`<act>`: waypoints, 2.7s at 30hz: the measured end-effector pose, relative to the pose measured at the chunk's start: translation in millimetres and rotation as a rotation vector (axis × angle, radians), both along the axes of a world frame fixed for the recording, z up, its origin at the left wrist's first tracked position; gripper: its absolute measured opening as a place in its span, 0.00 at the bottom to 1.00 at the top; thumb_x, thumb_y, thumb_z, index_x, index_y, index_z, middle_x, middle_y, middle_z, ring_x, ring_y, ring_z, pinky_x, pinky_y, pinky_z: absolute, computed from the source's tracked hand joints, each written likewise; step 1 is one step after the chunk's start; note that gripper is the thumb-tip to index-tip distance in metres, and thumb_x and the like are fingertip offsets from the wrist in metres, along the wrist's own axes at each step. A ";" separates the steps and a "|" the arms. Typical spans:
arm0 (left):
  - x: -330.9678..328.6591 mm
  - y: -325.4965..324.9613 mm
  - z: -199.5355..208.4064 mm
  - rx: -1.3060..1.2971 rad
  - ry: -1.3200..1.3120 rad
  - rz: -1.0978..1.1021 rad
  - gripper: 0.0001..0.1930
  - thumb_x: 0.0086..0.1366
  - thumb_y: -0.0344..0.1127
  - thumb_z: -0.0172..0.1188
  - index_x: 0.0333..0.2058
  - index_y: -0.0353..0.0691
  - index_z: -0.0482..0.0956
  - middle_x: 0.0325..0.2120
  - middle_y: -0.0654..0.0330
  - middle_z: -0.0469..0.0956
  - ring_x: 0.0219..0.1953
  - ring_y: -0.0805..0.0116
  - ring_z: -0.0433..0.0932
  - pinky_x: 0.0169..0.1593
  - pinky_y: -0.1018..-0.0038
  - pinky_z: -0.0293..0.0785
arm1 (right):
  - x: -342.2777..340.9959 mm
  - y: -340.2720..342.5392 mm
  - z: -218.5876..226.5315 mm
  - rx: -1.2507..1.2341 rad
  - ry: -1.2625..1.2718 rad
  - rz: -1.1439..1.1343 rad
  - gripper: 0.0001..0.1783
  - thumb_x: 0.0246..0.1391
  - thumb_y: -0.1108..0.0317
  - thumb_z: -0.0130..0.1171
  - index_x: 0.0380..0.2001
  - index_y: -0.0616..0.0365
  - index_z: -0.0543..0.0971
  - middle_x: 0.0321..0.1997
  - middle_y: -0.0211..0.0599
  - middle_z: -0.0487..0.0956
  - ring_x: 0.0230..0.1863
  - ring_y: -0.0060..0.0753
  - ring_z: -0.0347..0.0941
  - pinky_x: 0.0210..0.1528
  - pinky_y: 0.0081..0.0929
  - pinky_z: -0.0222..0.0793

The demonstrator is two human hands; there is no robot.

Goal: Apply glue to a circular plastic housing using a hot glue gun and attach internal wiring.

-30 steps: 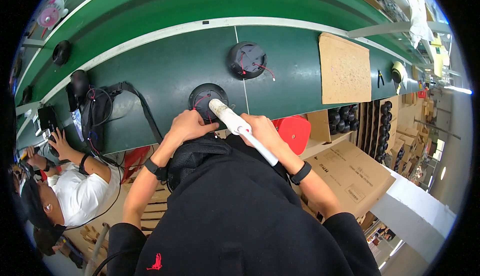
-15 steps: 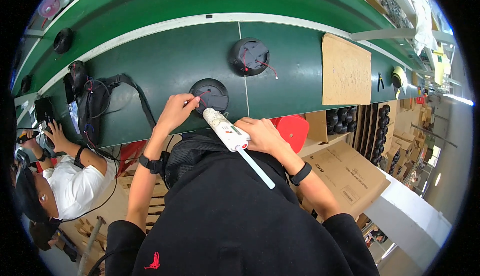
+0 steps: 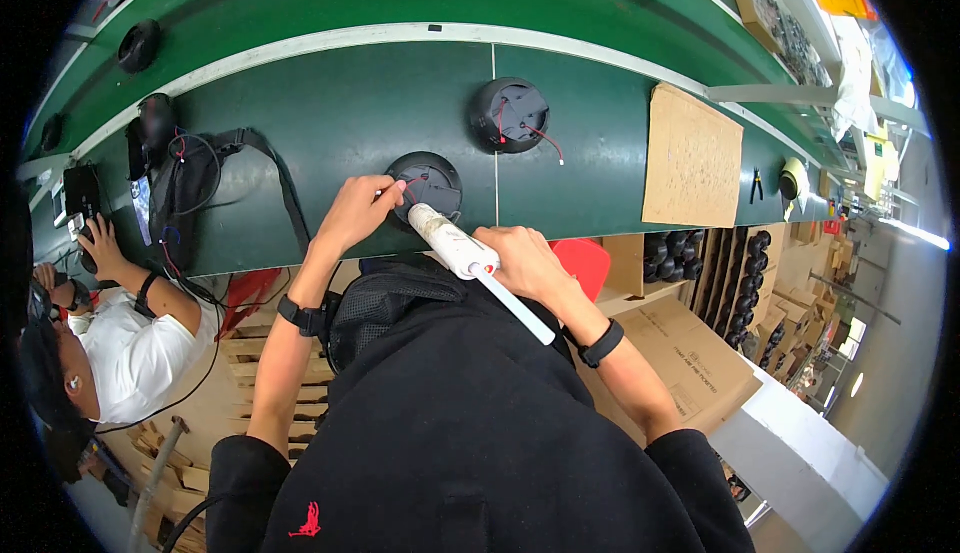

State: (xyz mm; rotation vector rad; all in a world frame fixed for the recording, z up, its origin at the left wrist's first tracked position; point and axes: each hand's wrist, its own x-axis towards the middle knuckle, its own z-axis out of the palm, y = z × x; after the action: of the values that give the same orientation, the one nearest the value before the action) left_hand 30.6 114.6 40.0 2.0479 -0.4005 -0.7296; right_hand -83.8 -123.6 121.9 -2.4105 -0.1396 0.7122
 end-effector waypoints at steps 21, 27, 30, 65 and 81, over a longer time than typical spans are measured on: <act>-12.9 31.1 4.6 0.111 0.173 -0.259 0.08 0.55 0.34 0.67 0.30 0.36 0.85 0.23 0.50 0.81 0.25 0.56 0.80 0.34 0.66 0.74 | -10.7 -11.9 -20.0 0.091 -0.131 -0.071 0.06 0.42 0.73 0.60 0.23 0.61 0.72 0.20 0.50 0.74 0.25 0.59 0.72 0.28 0.41 0.68; -16.2 34.1 -8.5 0.090 0.117 -0.190 0.09 0.55 0.35 0.67 0.30 0.35 0.85 0.20 0.50 0.80 0.21 0.59 0.78 0.30 0.67 0.71 | -10.4 -12.3 -24.4 0.063 -0.119 -0.052 0.08 0.41 0.73 0.63 0.24 0.61 0.72 0.21 0.49 0.74 0.26 0.58 0.72 0.28 0.40 0.68; -17.7 34.3 -5.7 0.075 0.127 -0.167 0.09 0.55 0.35 0.67 0.29 0.35 0.85 0.20 0.50 0.80 0.21 0.60 0.77 0.29 0.68 0.71 | -8.0 -11.2 -17.5 0.045 -0.108 -0.044 0.09 0.39 0.74 0.63 0.25 0.61 0.73 0.22 0.49 0.75 0.26 0.58 0.73 0.30 0.39 0.69; -44.4 -4.9 -45.5 -0.038 -0.088 0.054 0.62 0.40 0.34 0.78 0.70 0.39 0.43 0.67 0.44 0.55 0.69 0.48 0.55 0.70 0.61 0.56 | -67.3 -136.4 -6.2 0.591 -0.051 -0.853 0.23 0.53 0.79 0.50 0.54 0.63 0.74 0.48 0.34 0.81 0.20 0.13 0.67 0.23 0.16 0.65; -62.4 -22.6 8.1 -0.019 0.444 0.223 0.10 0.64 0.33 0.61 0.33 0.29 0.82 0.22 0.60 0.82 0.25 0.75 0.80 0.31 0.77 0.74 | -38.3 -103.2 -36.2 0.408 -0.029 -0.035 0.25 0.39 0.60 0.67 0.41 0.63 0.76 0.44 0.44 0.78 0.42 0.48 0.77 0.39 0.34 0.72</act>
State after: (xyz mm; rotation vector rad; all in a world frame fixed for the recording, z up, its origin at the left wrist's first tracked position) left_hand -31.9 92.0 48.1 1.8082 0.0729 -1.0024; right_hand -122.2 -226.8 85.7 -2.0279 -0.2300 0.5699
